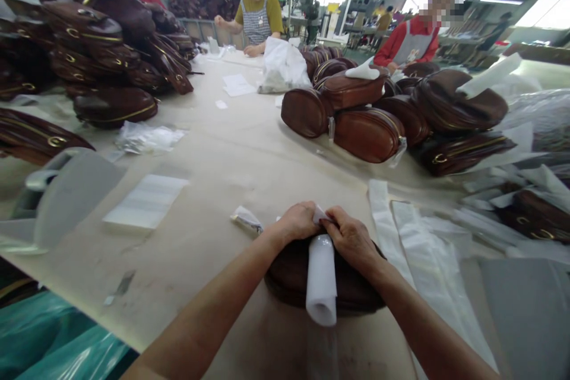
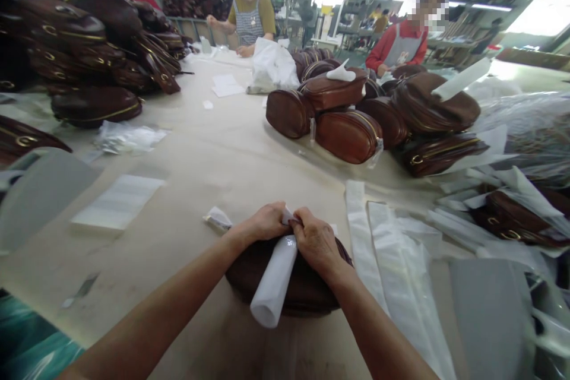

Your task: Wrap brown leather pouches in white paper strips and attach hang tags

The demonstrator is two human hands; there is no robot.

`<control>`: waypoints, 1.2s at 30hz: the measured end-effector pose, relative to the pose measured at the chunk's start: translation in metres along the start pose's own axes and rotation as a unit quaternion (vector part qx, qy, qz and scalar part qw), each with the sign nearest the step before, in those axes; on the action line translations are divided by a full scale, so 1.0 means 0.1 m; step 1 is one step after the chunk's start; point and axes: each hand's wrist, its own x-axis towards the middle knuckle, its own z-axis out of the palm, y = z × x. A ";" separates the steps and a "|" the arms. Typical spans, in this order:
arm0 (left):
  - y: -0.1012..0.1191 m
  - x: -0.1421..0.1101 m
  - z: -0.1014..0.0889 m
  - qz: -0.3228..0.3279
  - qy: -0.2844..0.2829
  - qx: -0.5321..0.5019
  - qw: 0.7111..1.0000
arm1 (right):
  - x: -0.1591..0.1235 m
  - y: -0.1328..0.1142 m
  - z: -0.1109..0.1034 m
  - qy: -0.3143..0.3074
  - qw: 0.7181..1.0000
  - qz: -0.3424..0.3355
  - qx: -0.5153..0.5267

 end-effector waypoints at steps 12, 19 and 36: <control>0.20 -1.00 -0.05 0.258 0.087 -0.103 0.957 | -0.01 0.01 0.00 0.017 0.998 0.004 0.067; 0.32 -1.02 0.03 0.256 0.103 -0.006 0.961 | -0.01 0.02 0.01 0.037 0.994 0.013 0.099; 0.26 -0.97 0.14 0.300 0.116 0.055 0.945 | -0.10 -0.05 -0.09 0.049 0.928 -0.040 0.368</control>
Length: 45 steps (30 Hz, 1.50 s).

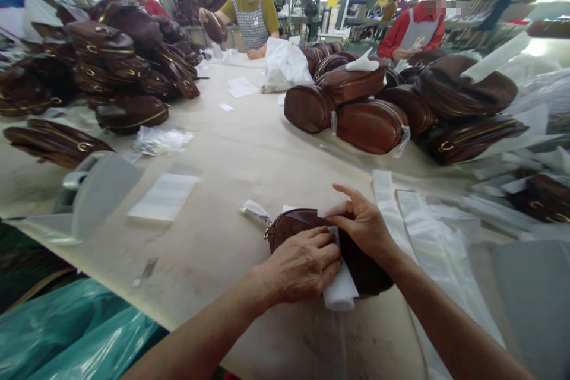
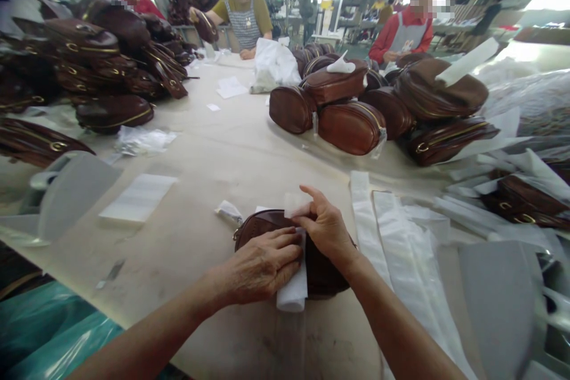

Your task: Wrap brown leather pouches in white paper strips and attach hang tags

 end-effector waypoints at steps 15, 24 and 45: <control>0.03 -0.16 0.19 -0.025 0.078 0.045 0.996 | -0.37 0.03 -0.01 -0.019 0.989 -0.073 -0.128; 0.05 -0.22 0.26 -0.065 0.172 -0.002 0.983 | -0.46 -0.01 -0.05 -0.075 0.985 -0.097 -0.119; -0.01 -0.17 0.24 -0.015 0.163 0.050 0.985 | -0.75 -0.16 -0.22 -0.202 0.937 -0.221 -0.182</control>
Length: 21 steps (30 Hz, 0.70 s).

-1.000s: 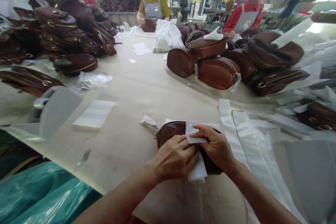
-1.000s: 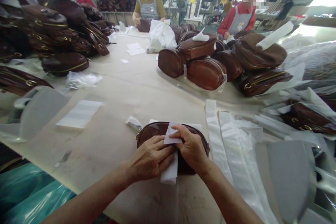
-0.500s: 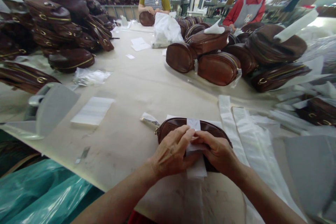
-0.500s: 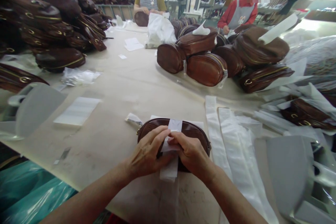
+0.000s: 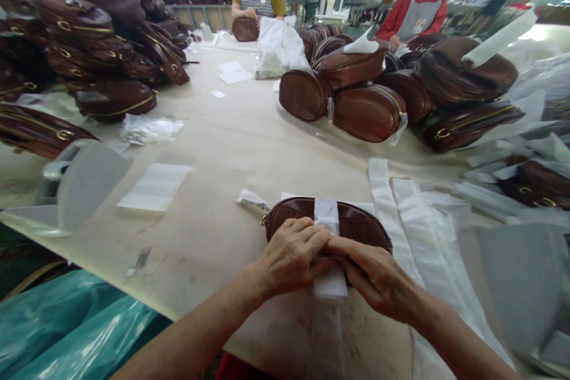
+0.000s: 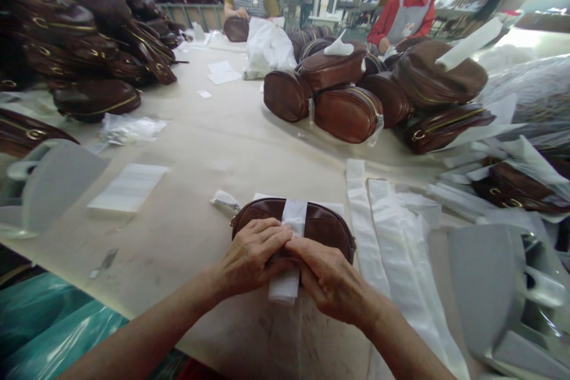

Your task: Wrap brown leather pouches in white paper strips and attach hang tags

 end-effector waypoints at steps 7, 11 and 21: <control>-0.06 -0.11 -0.05 0.121 0.045 -0.051 0.990 | -0.14 0.02 0.07 0.040 0.990 -0.095 -0.093; -0.11 -0.17 -0.14 0.196 -0.027 -0.065 0.978 | -0.12 0.04 0.10 0.048 0.988 -0.109 -0.098; -0.07 -0.27 -0.09 0.191 -0.013 0.038 0.981 | -0.22 0.03 0.08 0.017 0.985 -0.079 -0.149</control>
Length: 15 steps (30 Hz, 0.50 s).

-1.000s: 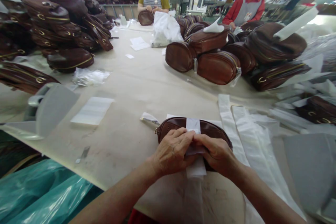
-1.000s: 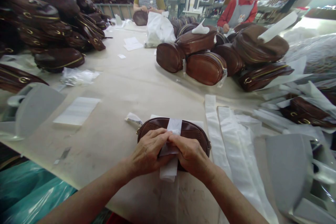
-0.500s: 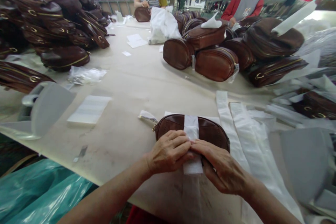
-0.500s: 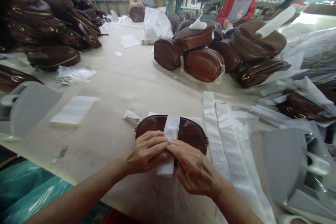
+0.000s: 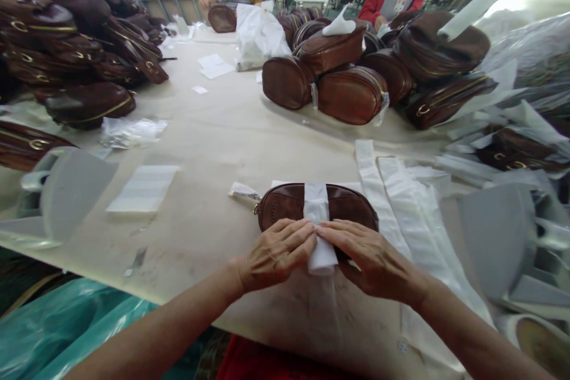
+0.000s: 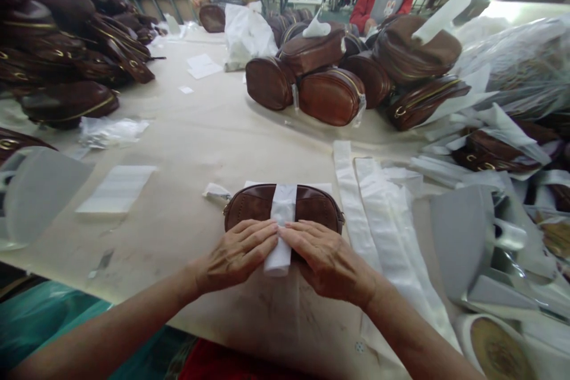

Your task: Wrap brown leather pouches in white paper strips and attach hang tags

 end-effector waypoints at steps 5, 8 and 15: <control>0.00 -0.02 0.08 0.013 0.031 0.047 0.998 | -0.06 0.02 0.10 0.016 0.998 -0.027 -0.060; -0.02 0.00 0.04 0.022 0.011 0.042 0.999 | -0.04 0.02 0.05 -0.012 0.998 -0.036 -0.052; 0.09 0.04 0.13 -0.036 0.016 0.054 0.998 | -0.04 0.09 0.02 -0.054 0.997 -0.038 -0.040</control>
